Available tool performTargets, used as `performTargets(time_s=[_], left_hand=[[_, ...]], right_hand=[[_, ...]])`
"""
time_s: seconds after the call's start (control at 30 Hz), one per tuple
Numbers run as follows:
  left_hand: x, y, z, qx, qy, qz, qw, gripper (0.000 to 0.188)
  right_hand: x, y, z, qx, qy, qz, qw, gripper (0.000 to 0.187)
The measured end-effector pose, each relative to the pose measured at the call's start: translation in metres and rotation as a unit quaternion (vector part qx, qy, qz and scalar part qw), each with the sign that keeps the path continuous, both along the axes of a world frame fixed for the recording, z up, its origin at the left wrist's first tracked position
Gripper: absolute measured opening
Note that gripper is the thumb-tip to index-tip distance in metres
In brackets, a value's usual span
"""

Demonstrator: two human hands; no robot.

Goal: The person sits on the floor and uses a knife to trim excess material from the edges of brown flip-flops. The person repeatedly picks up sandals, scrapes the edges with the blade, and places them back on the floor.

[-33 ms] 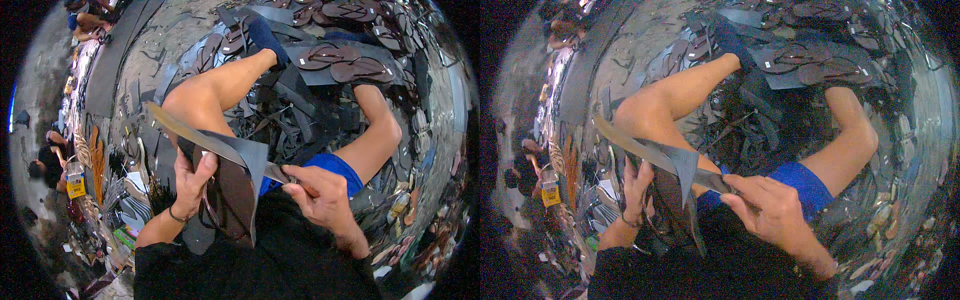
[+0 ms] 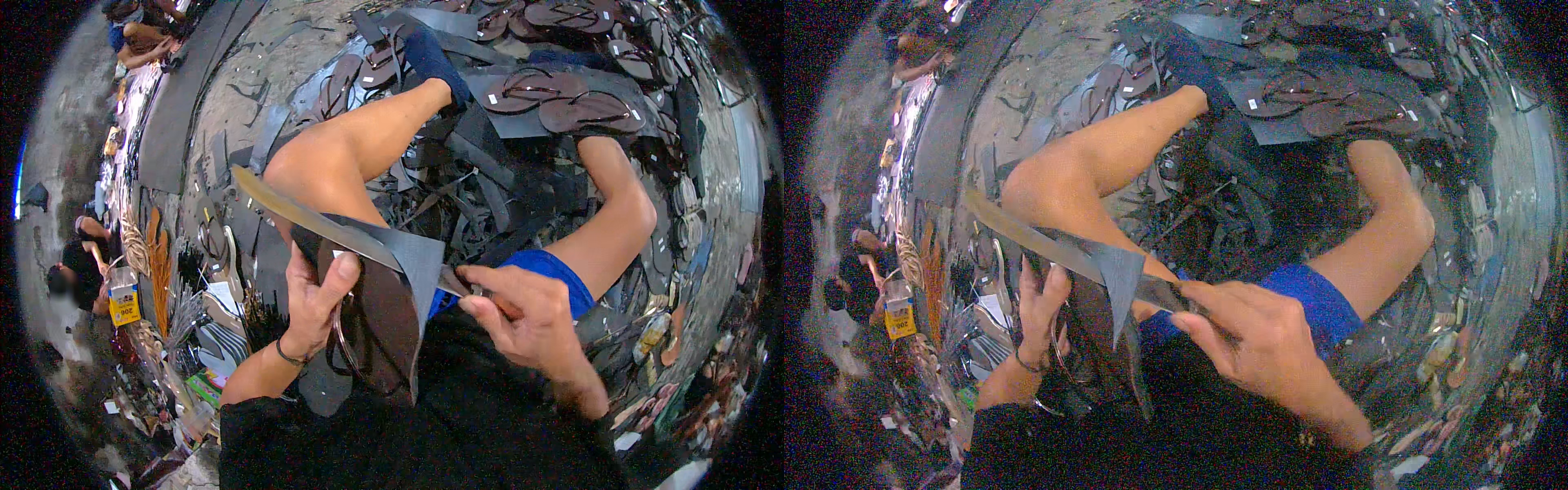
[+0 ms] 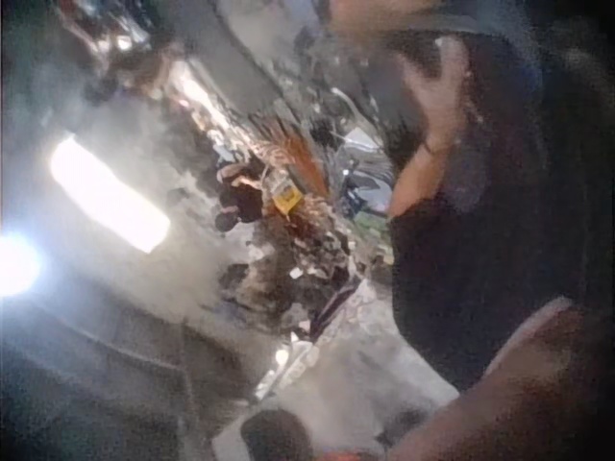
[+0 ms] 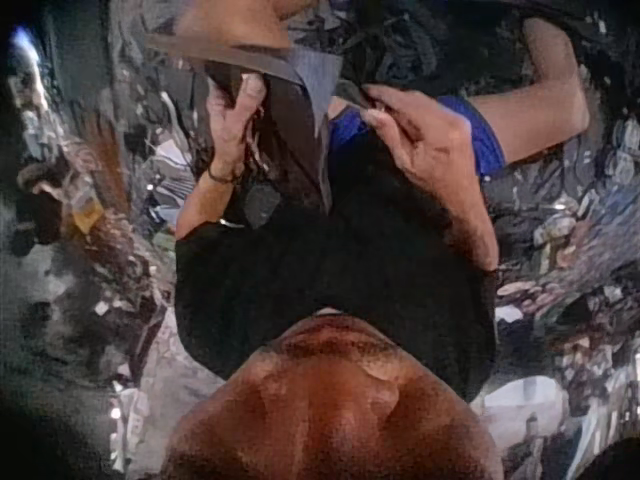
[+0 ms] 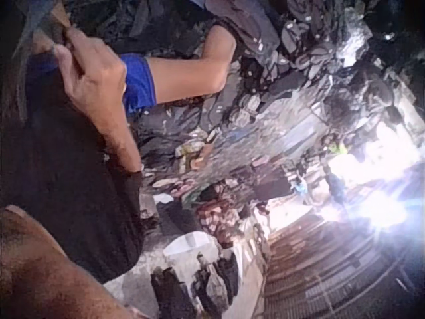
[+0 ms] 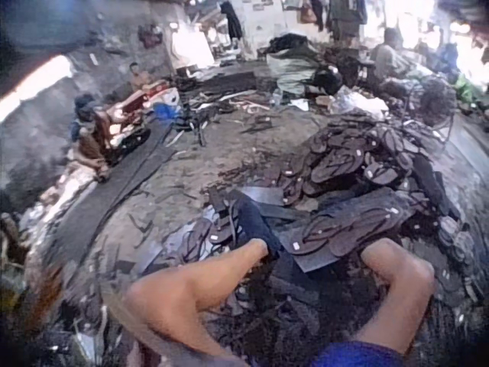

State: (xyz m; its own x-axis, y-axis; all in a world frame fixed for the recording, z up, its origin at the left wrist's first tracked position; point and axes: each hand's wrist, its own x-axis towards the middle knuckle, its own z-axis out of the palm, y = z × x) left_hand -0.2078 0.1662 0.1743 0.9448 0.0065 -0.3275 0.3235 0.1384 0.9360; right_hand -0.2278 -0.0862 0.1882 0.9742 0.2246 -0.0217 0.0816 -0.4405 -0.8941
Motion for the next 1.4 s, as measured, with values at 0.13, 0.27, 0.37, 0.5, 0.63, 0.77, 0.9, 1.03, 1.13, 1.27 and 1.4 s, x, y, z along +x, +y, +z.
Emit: performTargets(time_s=[0.13, 0.27, 0.37, 0.5, 0.63, 0.77, 0.9, 1.03, 1.13, 1.27, 1.4], left_hand=[[0.006, -0.015, 0.010, -0.015, -0.002, -0.038, 0.999, 0.043], [0.010, -0.024, 0.008, -0.025, -0.008, -0.052, 0.998, 0.043], [0.009, -0.029, 0.013, 0.071, -0.024, -0.109, 0.991, 0.042], [0.065, -0.021, 0.078, 0.145, -0.066, -0.320, 0.934, 0.049], [0.040, -0.018, 0.080, 0.102, -0.102, -0.373, 0.917, 0.037], [-0.010, -0.007, 0.046, 0.006, -0.050, -0.332, 0.942, 0.031], [-0.012, -0.066, -0.028, -0.355, 0.040, 0.167, 0.919, 0.038], [0.023, -0.089, -0.050, -0.384, -0.019, 0.142, 0.912, 0.033], [0.043, -0.094, -0.044, -0.378, 0.068, 0.208, 0.899, 0.027], [0.047, -0.087, -0.047, -0.453, 0.017, 0.143, 0.880, 0.028], [0.016, -0.073, -0.060, -0.419, 0.114, 0.164, 0.886, 0.030]], right_hand=[[0.032, -0.004, 0.015, 0.013, 0.013, 0.046, 0.999, 0.022], [0.062, -0.004, 0.023, 0.032, 0.020, 0.097, 0.995, 0.019], [0.092, 0.007, 0.033, 0.031, 0.087, 0.180, 0.979, 0.021], [0.088, -0.002, 0.014, 0.290, 0.090, 0.170, 0.937, 0.035], [0.064, 0.004, -0.010, 0.405, 0.088, -0.002, 0.910, 0.040], [0.040, 0.018, -0.036, 0.378, 0.072, -0.059, 0.921, 0.044], [0.023, 0.012, -0.050, 0.376, 0.026, -0.097, 0.921, 0.047], [0.012, 0.004, -0.043, 0.416, 0.107, -0.144, 0.891, 0.043], [-0.019, 0.000, -0.065, 0.130, -0.030, -0.235, 0.963, 0.041], [-0.089, -0.019, -0.075, 0.010, -0.025, -0.228, 0.973, 0.026], [-0.096, -0.030, -0.059, -0.075, -0.039, -0.210, 0.974, 0.024]])
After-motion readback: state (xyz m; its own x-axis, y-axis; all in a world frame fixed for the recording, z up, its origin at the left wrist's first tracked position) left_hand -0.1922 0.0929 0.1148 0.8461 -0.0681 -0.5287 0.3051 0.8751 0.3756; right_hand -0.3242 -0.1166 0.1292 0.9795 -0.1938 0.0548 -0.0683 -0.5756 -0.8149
